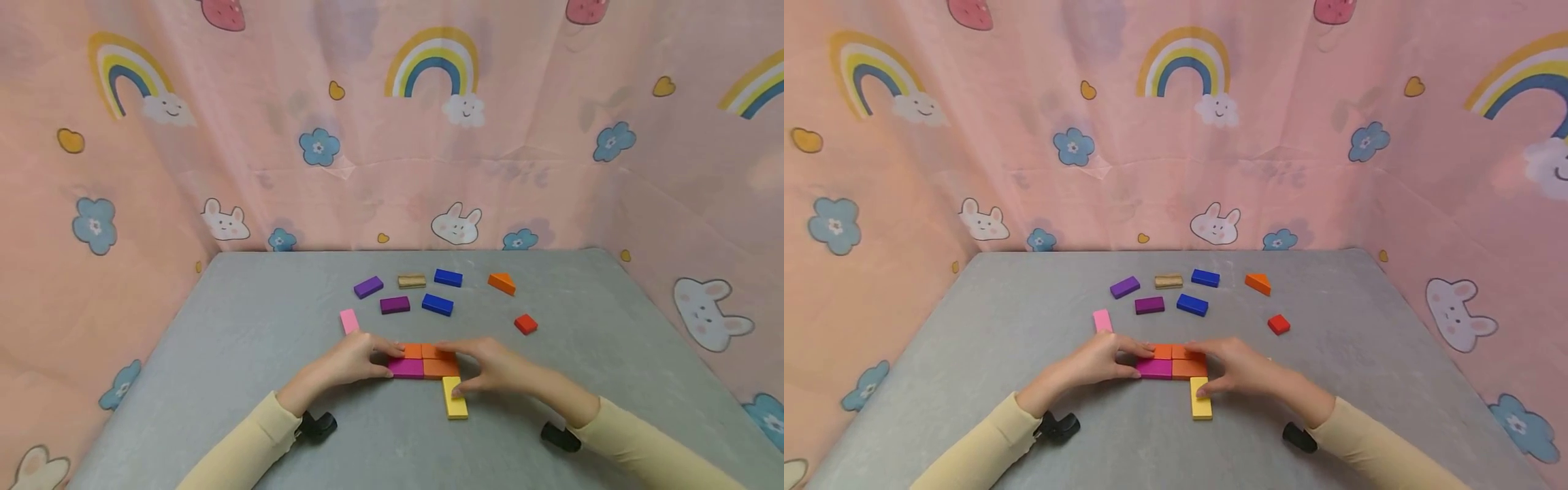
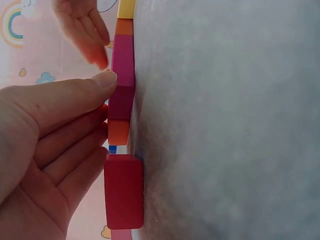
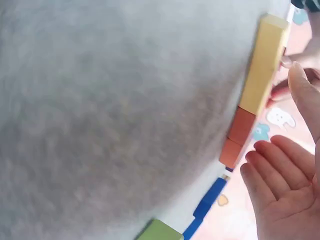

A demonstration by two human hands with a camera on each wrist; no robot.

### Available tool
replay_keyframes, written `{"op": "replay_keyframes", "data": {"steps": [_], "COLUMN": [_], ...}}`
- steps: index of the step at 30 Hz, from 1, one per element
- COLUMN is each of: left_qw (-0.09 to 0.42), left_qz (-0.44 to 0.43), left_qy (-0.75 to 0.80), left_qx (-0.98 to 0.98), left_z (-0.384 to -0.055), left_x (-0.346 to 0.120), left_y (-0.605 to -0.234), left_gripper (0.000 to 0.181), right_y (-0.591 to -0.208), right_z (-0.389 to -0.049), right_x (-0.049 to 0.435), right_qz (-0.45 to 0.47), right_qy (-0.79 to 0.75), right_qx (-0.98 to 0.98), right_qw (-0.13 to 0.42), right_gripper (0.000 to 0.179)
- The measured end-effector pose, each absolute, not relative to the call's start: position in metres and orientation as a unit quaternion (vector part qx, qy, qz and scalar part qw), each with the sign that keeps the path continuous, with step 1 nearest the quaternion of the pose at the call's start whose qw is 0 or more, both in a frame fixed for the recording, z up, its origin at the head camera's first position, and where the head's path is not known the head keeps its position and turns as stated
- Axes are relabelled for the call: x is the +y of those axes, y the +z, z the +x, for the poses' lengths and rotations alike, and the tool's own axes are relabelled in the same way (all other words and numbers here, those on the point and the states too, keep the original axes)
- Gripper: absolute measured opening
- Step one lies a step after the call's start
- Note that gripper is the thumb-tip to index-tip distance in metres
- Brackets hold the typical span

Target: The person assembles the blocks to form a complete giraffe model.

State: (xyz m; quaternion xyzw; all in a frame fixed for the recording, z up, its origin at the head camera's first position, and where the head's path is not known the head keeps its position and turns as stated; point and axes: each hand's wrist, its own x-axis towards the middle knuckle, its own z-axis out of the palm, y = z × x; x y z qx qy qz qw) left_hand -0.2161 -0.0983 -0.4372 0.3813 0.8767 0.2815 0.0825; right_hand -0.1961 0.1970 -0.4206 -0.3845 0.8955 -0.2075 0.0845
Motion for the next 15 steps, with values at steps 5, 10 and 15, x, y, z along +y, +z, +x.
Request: {"op": "replay_keyframes", "data": {"steps": [5,10,15], "left_qw": [0.088,0.086,0.095], "left_qz": [0.382,0.381,0.378], "left_qy": [0.283,0.285,0.288], "left_qx": [0.875,0.876,0.875], "left_z": [-0.2159,-0.2171,-0.2176], "left_x": [-0.0968,-0.0976,-0.0978], "left_y": [-0.4373,-0.4368,-0.4362], "left_gripper": [0.038,0.038,0.038], "right_y": [-0.4264,-0.4278,-0.4283], "right_z": [-0.1955,-0.196,-0.1967], "right_x": [0.1968,0.1979,0.198], "right_qz": [-0.394,-0.394,-0.39], "right_qy": [-0.213,-0.219,-0.221], "right_qx": [0.888,0.885,0.887], "right_qw": [0.106,0.114,0.116], "right_gripper": [0.071,0.07,0.071]}}
